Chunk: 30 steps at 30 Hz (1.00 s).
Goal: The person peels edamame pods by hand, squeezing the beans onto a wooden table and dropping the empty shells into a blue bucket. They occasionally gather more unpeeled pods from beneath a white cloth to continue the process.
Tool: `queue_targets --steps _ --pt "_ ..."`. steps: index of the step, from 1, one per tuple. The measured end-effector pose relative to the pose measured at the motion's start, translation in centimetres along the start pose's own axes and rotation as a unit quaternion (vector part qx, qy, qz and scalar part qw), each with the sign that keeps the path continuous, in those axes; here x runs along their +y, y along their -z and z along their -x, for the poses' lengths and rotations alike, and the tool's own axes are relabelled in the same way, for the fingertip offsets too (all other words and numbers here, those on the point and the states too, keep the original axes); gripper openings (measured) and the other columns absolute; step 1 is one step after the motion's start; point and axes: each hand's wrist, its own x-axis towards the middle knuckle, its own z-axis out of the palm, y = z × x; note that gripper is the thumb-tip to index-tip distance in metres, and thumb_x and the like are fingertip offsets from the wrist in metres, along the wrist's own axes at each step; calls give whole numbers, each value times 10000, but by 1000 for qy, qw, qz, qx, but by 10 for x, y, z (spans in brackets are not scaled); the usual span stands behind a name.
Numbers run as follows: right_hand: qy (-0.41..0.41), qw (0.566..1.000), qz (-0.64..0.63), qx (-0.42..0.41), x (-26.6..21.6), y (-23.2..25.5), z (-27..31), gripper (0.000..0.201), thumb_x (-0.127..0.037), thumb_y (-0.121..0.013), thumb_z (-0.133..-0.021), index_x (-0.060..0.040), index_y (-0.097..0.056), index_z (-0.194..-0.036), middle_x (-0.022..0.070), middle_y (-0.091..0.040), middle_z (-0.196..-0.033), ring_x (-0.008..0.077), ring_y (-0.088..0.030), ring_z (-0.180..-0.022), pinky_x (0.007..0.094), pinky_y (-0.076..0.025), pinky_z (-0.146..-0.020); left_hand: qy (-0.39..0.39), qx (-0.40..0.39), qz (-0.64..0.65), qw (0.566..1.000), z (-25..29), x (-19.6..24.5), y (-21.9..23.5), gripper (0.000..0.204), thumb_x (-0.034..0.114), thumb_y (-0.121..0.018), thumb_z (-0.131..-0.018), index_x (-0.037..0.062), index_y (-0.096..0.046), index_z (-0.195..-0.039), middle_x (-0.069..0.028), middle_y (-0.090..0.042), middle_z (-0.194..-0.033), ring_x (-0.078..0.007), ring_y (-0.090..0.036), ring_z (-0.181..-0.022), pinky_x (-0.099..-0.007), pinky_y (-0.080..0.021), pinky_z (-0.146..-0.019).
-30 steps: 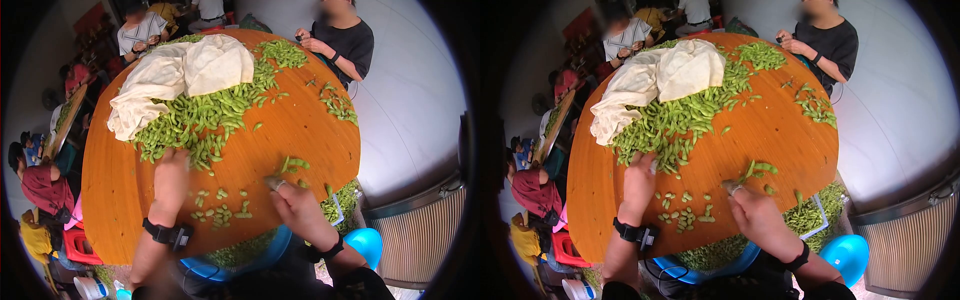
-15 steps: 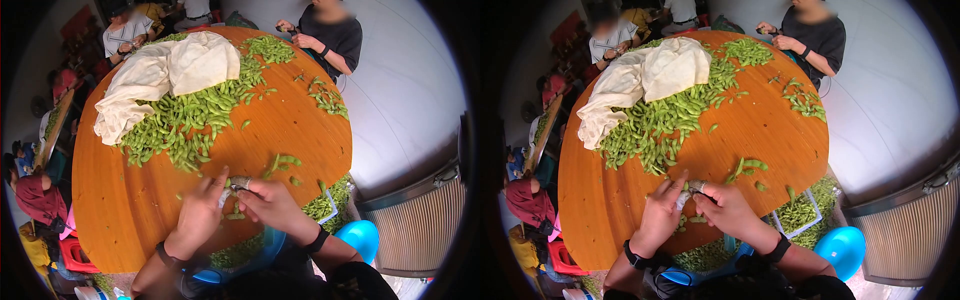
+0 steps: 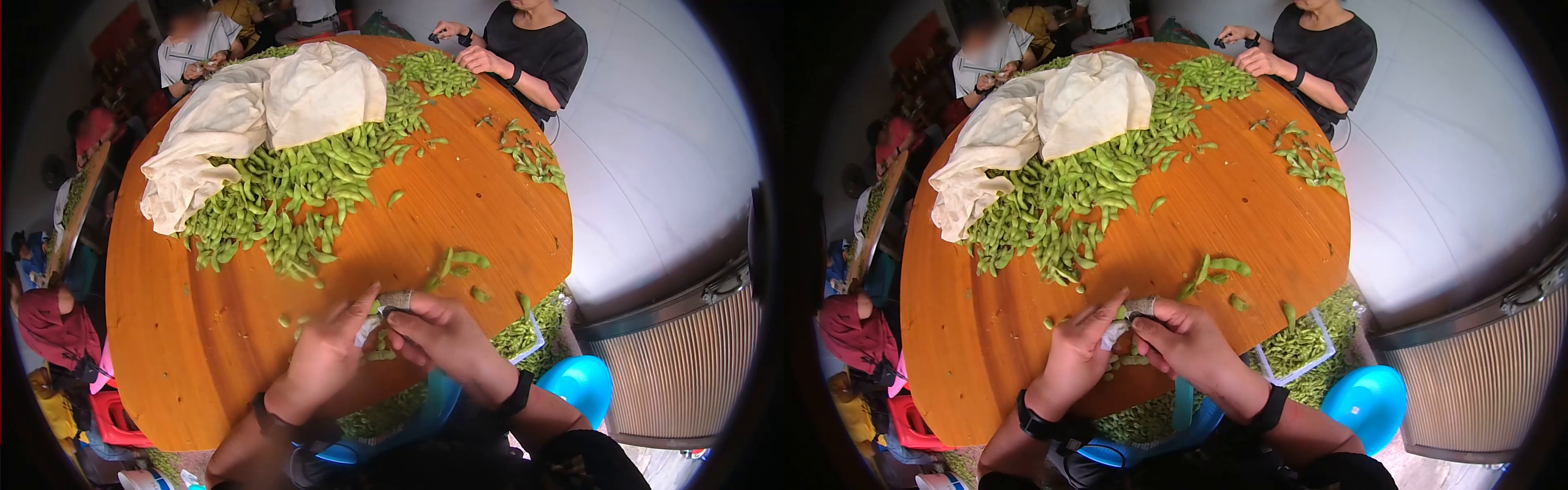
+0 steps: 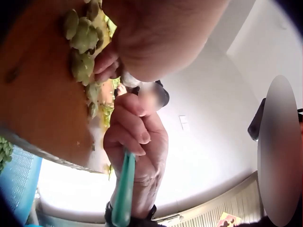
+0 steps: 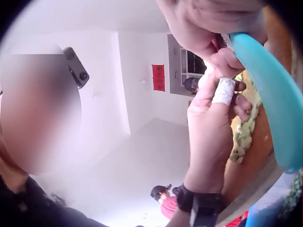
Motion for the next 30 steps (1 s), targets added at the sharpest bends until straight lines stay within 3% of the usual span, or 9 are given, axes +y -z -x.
queue_targets --steps 4,11,13,17,19,26,30 --pt "-62 992 -107 -28 3 6 -7 105 -171 -567 -964 -87 -627 -981 -22 -564 -688 52 -468 -485 200 -323 -396 49 -37 127 990 2 -4 3 648 -159 -500 -766 81 -503 -1368 -131 -641 -953 -197 -653 -687 -304 -540 -637" --pt "-105 972 -192 -90 4 17 -13 148 -182 -586 -948 -72 -596 -1046 0 -578 -724 57 -470 -485 195 -310 -381 42 -42 179 982 0 -7 6 595 -143 -488 -810 89 -524 -1357 -95 -636 -923 -142 -629 -672 -258 -525 -622" --pt "-93 962 -213 -143 7 22 -16 158 -173 -577 -951 -60 -579 -1062 9 -583 -736 55 -471 -487 192 -309 -379 16 -74 262 962 -1 -8 8 546 -129 -460 -855 91 -534 -1350 -55 -633 -923 -110 -613 -692 -240 -516 -638" --pt "-81 964 -212 -140 1 18 -14 180 -171 -566 -957 -67 -602 -1100 9 -583 -738 54 -472 -488 187 -306 -381 95 -53 366 924 0 0 9 411 -52 -435 -939 53 -561 -1316 -44 -627 -890 -112 -631 -711 -241 -534 -621" --pt "-79 978 -170 -94 -7 12 -10 220 -179 -567 -960 -84 -624 -1150 5 -582 -740 54 -475 -489 185 -303 -382 143 -44 431 890 2 0 7 364 16 -405 -984 28 -537 -1323 -40 -624 -896 -113 -623 -715 -245 -529 -612" --pt "-43 994 -91 -46 -10 -3 -5 222 -176 -560 -967 -90 -640 -1155 -6 -587 -734 53 -477 -486 184 -309 -391 134 -40 389 911 6 -2 5 348 75 -375 -1013 7 -463 -1342 -78 -627 -942 -136 -626 -707 -257 -536 -617" --pt "-26 999 -37 19 -15 -3 -1 193 -155 -535 -979 -68 -647 -1110 -13 -585 -708 46 -469 -481 186 -333 -415 154 53 447 880 5 0 0 259 74 -372 -1015 15 -494 -1236 -88 -632 -958 -137 -639 -728 -253 -527 -639"
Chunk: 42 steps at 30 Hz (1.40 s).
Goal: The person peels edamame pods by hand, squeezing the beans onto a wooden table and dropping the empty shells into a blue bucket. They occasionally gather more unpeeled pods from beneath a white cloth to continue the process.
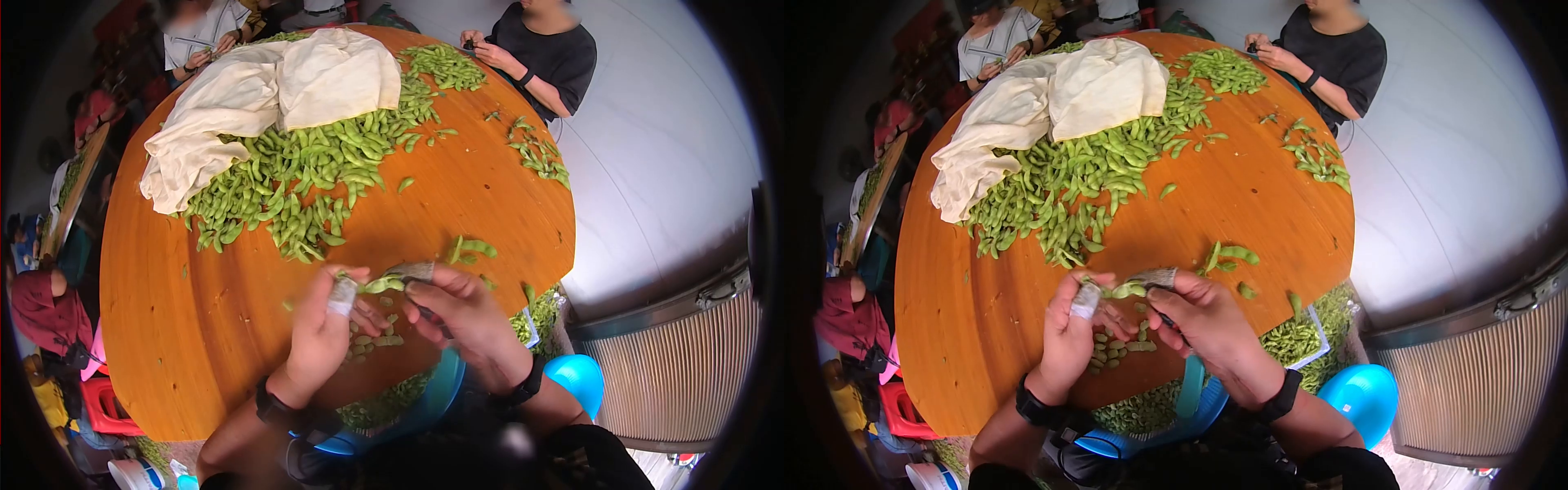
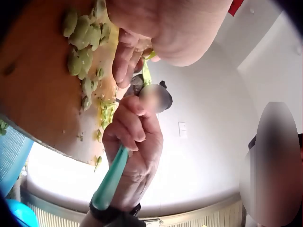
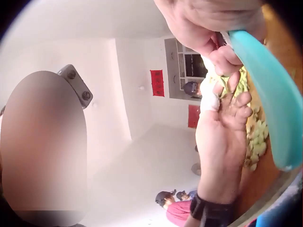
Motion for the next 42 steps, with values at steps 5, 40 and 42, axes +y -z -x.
queue_targets --steps 5,40,42 --pt "66 994 83 35 9 -2 2 170 -119 -530 -979 -56 -654 -1076 -15 -583 -687 35 -465 -490 191 -355 -440 -13 26 7 1000 -5 3 4 210 85 -366 -1012 28 -495 -1168 -97 -618 -983 -131 -633 -767 -237 -511 -646" --pt "14 999 39 -8 21 -8 7 158 -142 -540 -980 -64 -639 -1076 -2 -611 -719 54 -492 -494 195 -356 -418 88 -66 -242 964 -4 3 21 246 -61 -471 -824 48 -510 -1041 3 -521 -910 -26 -478 -703 -201 -396 -578" --pt "15 999 43 0 21 -8 9 157 -140 -538 -981 -63 -638 -1075 -1 -611 -719 54 -492 -493 196 -356 -417 100 -72 -196 973 -4 -2 23 235 -40 -482 -844 53 -514 -1057 7 -528 -928 -26 -491 -714 -202 -411 -595"
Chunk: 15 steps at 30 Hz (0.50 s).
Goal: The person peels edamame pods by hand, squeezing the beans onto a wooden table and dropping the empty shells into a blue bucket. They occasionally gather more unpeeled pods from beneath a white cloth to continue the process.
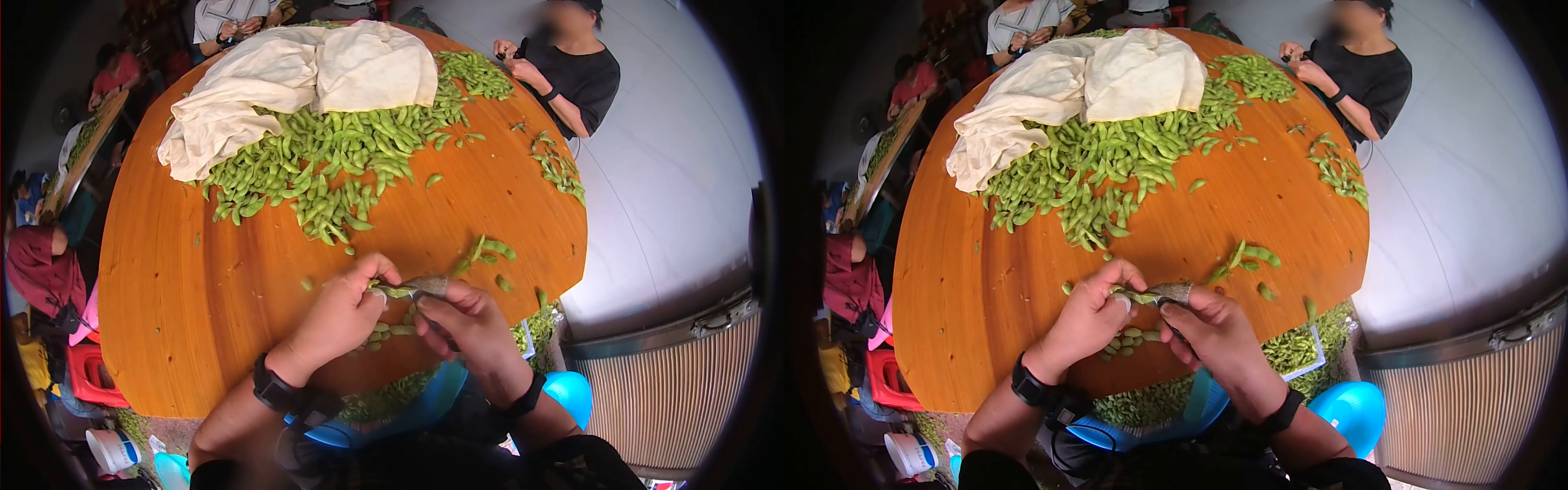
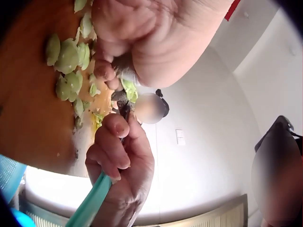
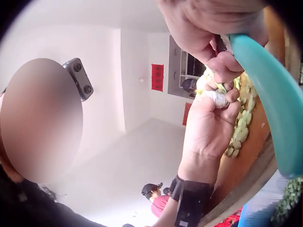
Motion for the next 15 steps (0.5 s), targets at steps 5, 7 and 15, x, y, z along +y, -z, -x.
queue_targets --steps 5,7,15 --pt "31 999 13 10 1 5 1 154 -132 -526 -984 -56 -636 -1061 0 -610 -718 53 -491 -493 201 -360 -416 -41 -53 133 989 0 9 1 276 45 -618 -895 54 -514 -1150 31 -536 -994 -32 -517 -776 -192 -441 -690" --pt "32 999 36 23 -1 5 4 160 -127 -515 -987 -46 -632 -1061 -2 -606 -714 48 -485 -494 201 -363 -423 -54 -26 87 994 -4 0 -1 291 41 -646 -883 52 -515 -1143 27 -546 -988 -39 -528 -805 -197 -445 -712" --pt "72 996 46 35 -2 6 10 160 -94 -518 -979 -40 -630 -1080 -9 -592 -719 36 -474 -509 192 -366 -452 -116 129 22 985 -7 -4 -11 272 92 -712 -860 12 -545 -1060 -33 -620 -993 -57 -585 -855 -223 -506 -691"
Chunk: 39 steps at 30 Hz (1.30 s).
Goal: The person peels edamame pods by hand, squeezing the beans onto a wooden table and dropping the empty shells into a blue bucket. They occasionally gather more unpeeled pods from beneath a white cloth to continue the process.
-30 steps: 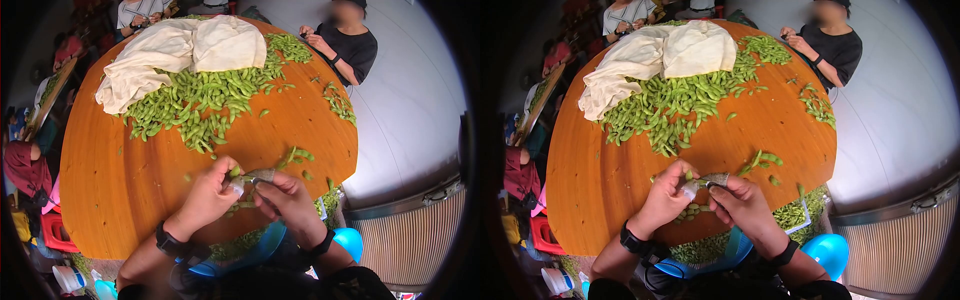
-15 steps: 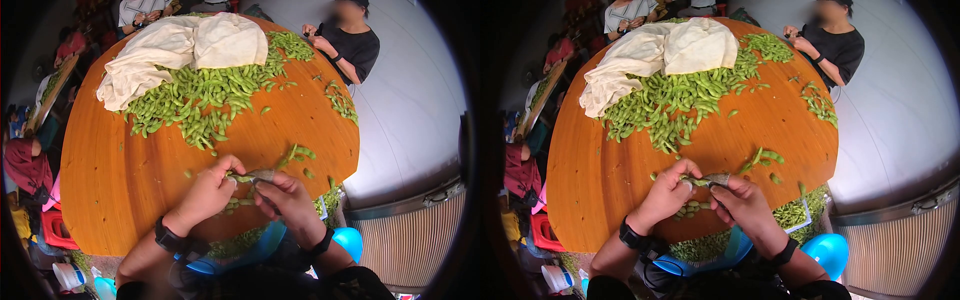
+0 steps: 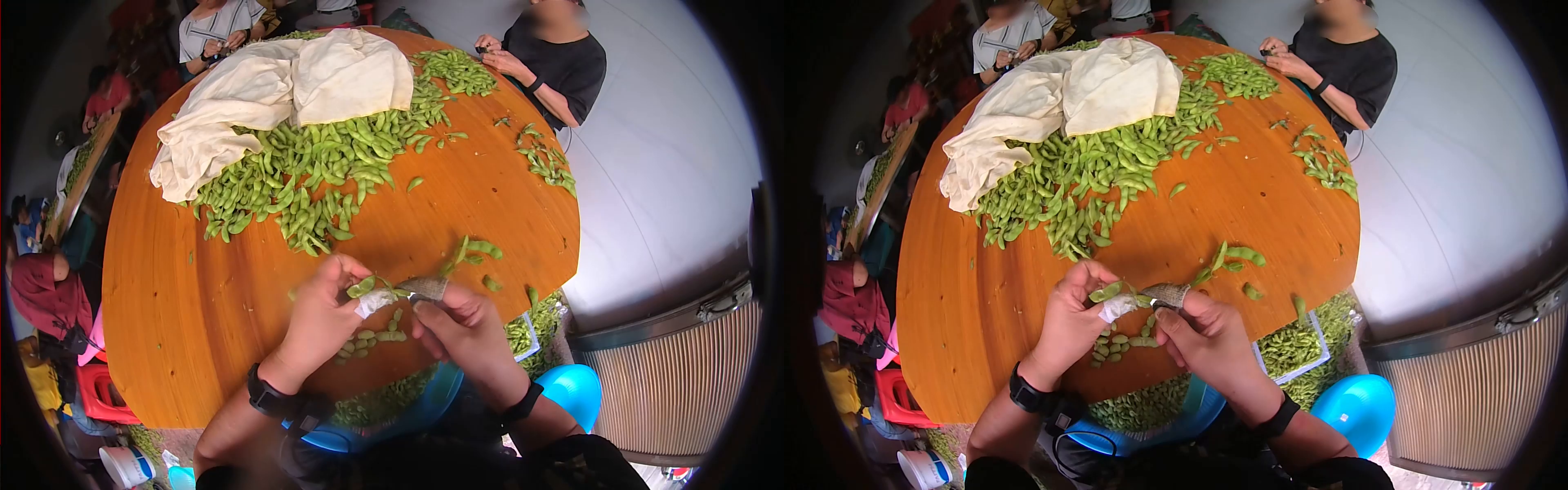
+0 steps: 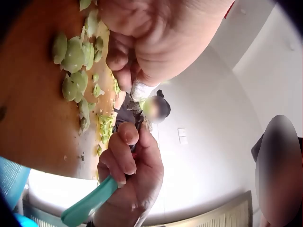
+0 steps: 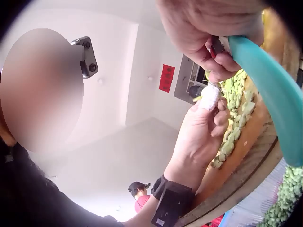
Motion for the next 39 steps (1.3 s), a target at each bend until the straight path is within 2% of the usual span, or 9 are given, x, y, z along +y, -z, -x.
queue_targets --steps 2,8,18,25,28,31,33,37,39 --pt "3 1000 8 -10 2 1 0 159 -88 -519 -977 -43 -631 -1082 -11 -590 -721 34 -474 -512 191 -366 -455 163 -78 20 983 1 16 5 251 83 -679 -889 1 -561 -1095 -24 -638 -985 -61 -605 -817 -223 -513 -696" --pt "0 999 -1 -44 0 10 0 163 -80 -520 -974 -42 -632 -1086 -20 -576 -698 31 -470 -512 187 -353 -449 80 -144 106 981 5 9 5 311 73 -617 -930 36 -553 -1232 2 -647 -901 -59 -616 -735 -205 -505 -649" --pt "-144 957 -163 -194 2 29 -6 213 -133 -567 -942 -53 -643 -1124 33 -587 -687 55 -426 -428 198 -286 -391 179 -244 239 923 2 13 16 198 130 -601 -949 59 -542 -1124 25 -612 -825 -30 -545 -645 -183 -428 -550" --pt "-101 988 -67 -91 -5 51 9 203 -128 -563 -942 -45 -650 -1105 19 -596 -678 52 -431 -430 197 -282 -384 102 -247 -5 964 5 11 7 201 70 -592 -919 67 -544 -1114 32 -626 -875 -23 -565 -698 -182 -458 -599" --pt "-69 997 -29 -3 -2 66 10 183 -105 -544 -947 -34 -649 -1079 7 -598 -676 43 -445 -436 187 -319 -392 69 -213 -78 972 5 15 3 235 38 -605 -885 48 -568 -1117 -21 -658 -882 -104 -628 -740 -227 -495 -648" --pt "-23 994 71 75 -3 71 8 157 -92 -523 -957 -31 -658 -1011 1 -596 -662 43 -465 -443 184 -352 -403 -84 -177 -232 953 0 24 6 286 -7 -614 -823 34 -592 -1106 -104 -652 -942 -242 -665 -793 -315 -536 -686" --pt "-20 994 90 60 -7 66 9 143 -103 -532 -957 -41 -660 -967 -8 -590 -652 39 -472 -448 184 -354 -408 -117 -26 -461 879 0 39 4 333 -41 -606 -772 24 -605 -1098 -161 -612 -1003 -337 -644 -842 -390 -546 -724" --pt "-48 997 66 14 4 65 1 143 -110 -541 -953 -42 -661 -989 -16 -583 -647 44 -491 -484 193 -383 -438 -185 36 -625 758 -16 37 14 357 -83 -565 -728 -17 -615 -1075 -161 -578 -1036 -343 -606 -900 -415 -529 -791" --pt "112 958 256 66 13 65 -3 165 -109 -545 -949 -41 -656 -1051 -16 -582 -650 51 -502 -525 205 -409 -471 -164 17 -635 755 -22 31 23 389 -86 -558 -708 -17 -616 -1086 -162 -572 -1057 -342 -598 -916 -413 -523 -806"
